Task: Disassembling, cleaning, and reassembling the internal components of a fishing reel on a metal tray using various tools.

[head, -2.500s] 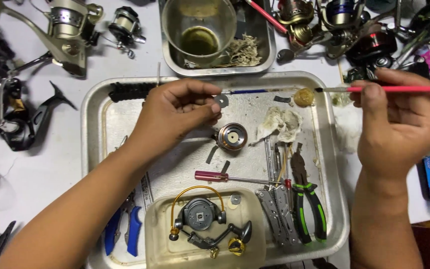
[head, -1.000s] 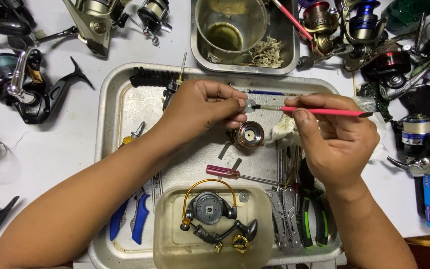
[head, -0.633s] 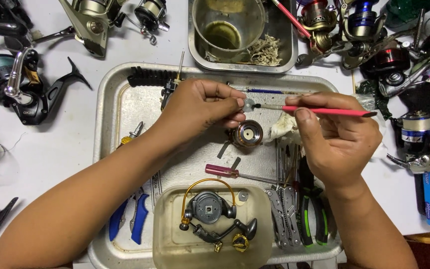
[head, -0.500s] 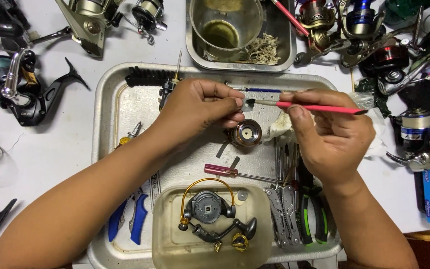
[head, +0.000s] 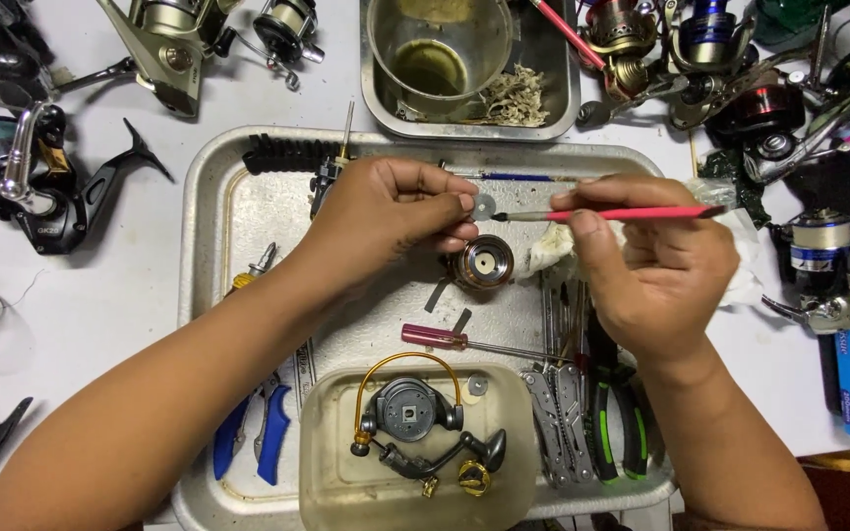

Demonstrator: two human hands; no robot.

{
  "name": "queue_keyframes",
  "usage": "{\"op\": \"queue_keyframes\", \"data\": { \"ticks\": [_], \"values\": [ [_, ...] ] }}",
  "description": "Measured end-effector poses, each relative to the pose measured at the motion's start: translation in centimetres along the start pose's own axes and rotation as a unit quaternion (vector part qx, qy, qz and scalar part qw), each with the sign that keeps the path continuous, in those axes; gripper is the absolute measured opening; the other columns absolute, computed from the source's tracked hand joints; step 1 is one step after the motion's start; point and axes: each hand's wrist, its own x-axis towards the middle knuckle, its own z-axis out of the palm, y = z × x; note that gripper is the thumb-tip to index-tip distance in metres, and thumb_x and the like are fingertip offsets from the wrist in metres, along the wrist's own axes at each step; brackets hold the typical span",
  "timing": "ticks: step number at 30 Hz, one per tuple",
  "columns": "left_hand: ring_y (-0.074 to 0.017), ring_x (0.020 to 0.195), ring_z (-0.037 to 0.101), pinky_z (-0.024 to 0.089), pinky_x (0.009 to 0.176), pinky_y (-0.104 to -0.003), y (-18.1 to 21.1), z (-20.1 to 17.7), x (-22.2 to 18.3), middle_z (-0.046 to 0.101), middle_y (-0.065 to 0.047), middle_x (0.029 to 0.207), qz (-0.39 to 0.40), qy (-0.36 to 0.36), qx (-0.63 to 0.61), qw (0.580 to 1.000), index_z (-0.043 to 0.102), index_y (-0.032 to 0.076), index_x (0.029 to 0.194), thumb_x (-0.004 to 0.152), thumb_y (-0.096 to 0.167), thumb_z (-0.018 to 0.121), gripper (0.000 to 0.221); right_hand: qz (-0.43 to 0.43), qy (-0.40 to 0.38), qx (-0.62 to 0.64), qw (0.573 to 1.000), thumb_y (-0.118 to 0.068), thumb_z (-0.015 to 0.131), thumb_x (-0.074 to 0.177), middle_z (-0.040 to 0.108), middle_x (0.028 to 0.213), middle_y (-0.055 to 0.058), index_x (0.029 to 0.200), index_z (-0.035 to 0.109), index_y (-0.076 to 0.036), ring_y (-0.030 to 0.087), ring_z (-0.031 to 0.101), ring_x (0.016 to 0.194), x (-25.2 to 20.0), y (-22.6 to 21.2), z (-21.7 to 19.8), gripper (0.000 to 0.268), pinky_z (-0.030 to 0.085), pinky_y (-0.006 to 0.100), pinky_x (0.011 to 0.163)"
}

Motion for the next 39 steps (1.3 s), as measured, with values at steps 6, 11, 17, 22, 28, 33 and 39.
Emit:
{"op": "queue_keyframes", "data": {
  "ticks": [6,11,17,22,28,33,39],
  "values": [
    [-0.0176,0.078,0.077,0.068,0.074,-0.026,0.6,0.3,-0.7,0.080,-0.014,0.088,0.010,0.024,0.080,0.996,0.079,0.000,0.102,0.089,0.005,0.074,0.015,0.006,0.070,0.052,0.996,0.008,0.056,0.107,0.065,0.112,0.030,0.116,0.055,0.013,0.037,0.072,0.103,-0.1,0.2,-0.9,0.010,0.066,0.036,0.090],
    [-0.0045,0.076,0.073,0.066,0.063,-0.020,-0.3,0.0,-0.8,0.082,0.002,0.091,0.194,0.013,0.247,0.949,0.082,0.016,0.097,0.089,0.021,0.076,0.011,-0.109,-0.060,-0.129,0.984,0.008,0.062,0.101,0.072,0.107,0.027,0.103,0.069,0.010,0.037,0.072,0.103,0.6,1.4,-2.1,0.007,0.062,0.045,0.097],
    [-0.0181,0.086,0.075,0.064,0.081,-0.030,-1.4,-0.7,-0.3,0.079,-0.007,0.095,0.458,-0.064,0.392,0.795,0.079,0.007,0.097,0.089,0.005,0.079,0.009,-0.104,-0.069,-0.145,0.982,0.004,0.064,0.102,0.069,0.111,0.029,0.106,0.072,0.012,0.039,0.069,0.108,1.4,-0.8,-1.9,0.012,0.058,0.046,0.099],
    [-0.0212,0.084,0.075,0.064,0.077,-0.032,-2.2,-1.3,-0.1,0.079,-0.009,0.096,0.481,-0.119,0.476,0.727,0.077,0.007,0.104,0.093,0.013,0.077,0.013,-0.107,-0.060,-0.135,0.983,0.003,0.064,0.102,0.069,0.111,0.030,0.105,0.071,0.013,0.040,0.069,0.108,1.2,-0.3,-2.2,0.013,0.058,0.046,0.099],
    [-0.0191,0.084,0.075,0.062,0.075,-0.030,-1.3,-1.0,-0.5,0.079,-0.008,0.096,0.465,-0.118,0.426,0.767,0.077,0.007,0.103,0.092,0.010,0.077,0.011,-0.162,-0.122,-0.128,0.971,-0.001,0.071,0.094,0.069,0.108,0.029,0.100,0.071,0.010,0.037,0.072,0.098,0.9,1.5,-2.1,0.012,0.065,0.037,0.082],
    [-0.0136,0.080,0.074,0.057,0.073,-0.026,-0.9,-0.9,-0.5,0.079,-0.005,0.090,0.406,-0.064,0.378,0.829,0.080,0.009,0.096,0.090,0.008,0.077,0.007,-0.164,-0.147,-0.110,0.969,-0.002,0.077,0.091,0.067,0.111,0.027,0.102,0.074,0.008,0.033,0.071,0.096,1.1,0.8,-1.6,0.015,0.063,0.036,0.083],
    [-0.0065,0.081,0.072,0.056,0.070,-0.019,-1.2,-0.8,-0.5,0.080,-0.001,0.090,0.322,-0.045,0.314,0.892,0.080,0.011,0.096,0.090,0.010,0.077,0.006,-0.175,-0.127,-0.093,0.972,-0.002,0.077,0.092,0.068,0.109,0.028,0.100,0.074,0.008,0.035,0.071,0.097,1.2,0.8,-1.0,0.013,0.061,0.039,0.084]
  ]
}}
